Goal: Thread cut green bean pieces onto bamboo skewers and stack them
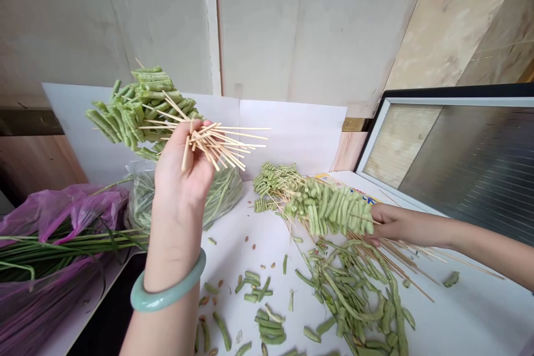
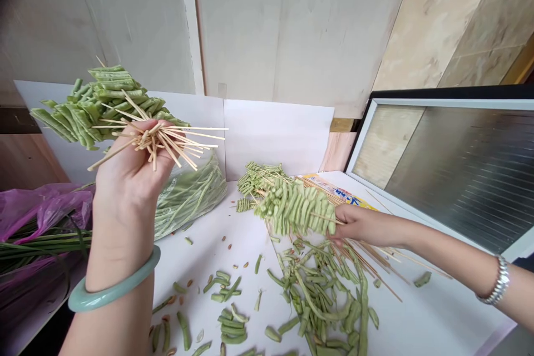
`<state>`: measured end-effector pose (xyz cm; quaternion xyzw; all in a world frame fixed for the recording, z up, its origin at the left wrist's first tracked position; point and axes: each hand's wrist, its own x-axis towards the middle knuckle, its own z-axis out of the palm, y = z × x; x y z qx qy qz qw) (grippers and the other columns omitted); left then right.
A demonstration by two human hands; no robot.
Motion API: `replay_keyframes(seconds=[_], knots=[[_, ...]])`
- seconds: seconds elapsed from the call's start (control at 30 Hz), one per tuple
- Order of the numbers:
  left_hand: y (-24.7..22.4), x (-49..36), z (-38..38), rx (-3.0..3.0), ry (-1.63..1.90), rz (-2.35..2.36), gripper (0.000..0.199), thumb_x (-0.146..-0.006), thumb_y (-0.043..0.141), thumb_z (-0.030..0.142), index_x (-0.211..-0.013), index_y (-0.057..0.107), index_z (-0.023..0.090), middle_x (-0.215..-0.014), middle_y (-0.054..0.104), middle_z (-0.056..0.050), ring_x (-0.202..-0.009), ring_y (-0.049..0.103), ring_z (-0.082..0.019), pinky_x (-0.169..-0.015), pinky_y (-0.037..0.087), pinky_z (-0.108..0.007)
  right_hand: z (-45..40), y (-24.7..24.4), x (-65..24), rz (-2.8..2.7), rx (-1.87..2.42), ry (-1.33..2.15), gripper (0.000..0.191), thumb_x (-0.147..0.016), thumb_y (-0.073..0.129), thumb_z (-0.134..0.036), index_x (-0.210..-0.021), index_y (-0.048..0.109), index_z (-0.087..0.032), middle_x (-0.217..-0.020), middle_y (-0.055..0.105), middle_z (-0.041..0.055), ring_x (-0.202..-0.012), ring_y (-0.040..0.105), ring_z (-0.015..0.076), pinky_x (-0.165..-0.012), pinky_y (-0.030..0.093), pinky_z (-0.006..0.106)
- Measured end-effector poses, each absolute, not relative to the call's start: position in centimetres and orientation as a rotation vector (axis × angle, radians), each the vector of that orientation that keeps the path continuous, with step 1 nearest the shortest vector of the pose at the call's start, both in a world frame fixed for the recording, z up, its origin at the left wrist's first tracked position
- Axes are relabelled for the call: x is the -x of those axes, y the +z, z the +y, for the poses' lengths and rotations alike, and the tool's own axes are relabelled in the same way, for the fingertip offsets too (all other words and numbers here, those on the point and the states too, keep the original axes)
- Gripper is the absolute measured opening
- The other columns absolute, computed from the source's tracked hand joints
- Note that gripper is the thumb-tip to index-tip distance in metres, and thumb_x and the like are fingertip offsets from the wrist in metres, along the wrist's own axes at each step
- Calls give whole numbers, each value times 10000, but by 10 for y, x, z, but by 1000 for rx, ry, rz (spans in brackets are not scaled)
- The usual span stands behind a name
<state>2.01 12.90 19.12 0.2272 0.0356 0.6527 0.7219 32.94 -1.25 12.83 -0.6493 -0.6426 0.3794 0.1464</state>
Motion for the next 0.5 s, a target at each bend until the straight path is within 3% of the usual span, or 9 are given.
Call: replay_keyframes(seconds=[0.2,0.33,0.4,0.5], knots=[[188,-18,127,-504,1476,96,259,-888,376,16,-717,502,165,-626,512,14,-549,556,-60,-550,493,-121,10,107,-330,-1579,1823,797,481,-618,646,-646,-504,466,-214,-498,387,-45,-461,293,102,-445,267,250],[182,-18,127,-560,1494,50,249,-893,376,19,-739,520,152,-652,528,10,-591,566,-61,-573,505,-120,19,103,-326,-1473,1772,686,515,-589,679,-644,-449,379,-249,-418,302,-59,-423,272,110,-431,277,272],[181,-18,128,-584,1481,41,254,-900,363,22,-745,522,147,-653,533,8,-600,570,-61,-584,512,-124,23,102,-323,-1448,1744,665,518,-557,741,-584,-436,353,-262,-395,301,-56,-435,346,136,-458,346,288],[181,-17,130,-591,1476,65,258,-908,364,34,-733,513,152,-650,538,7,-602,577,-56,-600,512,-115,30,96,-320,-1453,1693,683,415,-517,785,-532,-473,478,-257,-464,479,-14,-594,545,213,-610,470,326]])
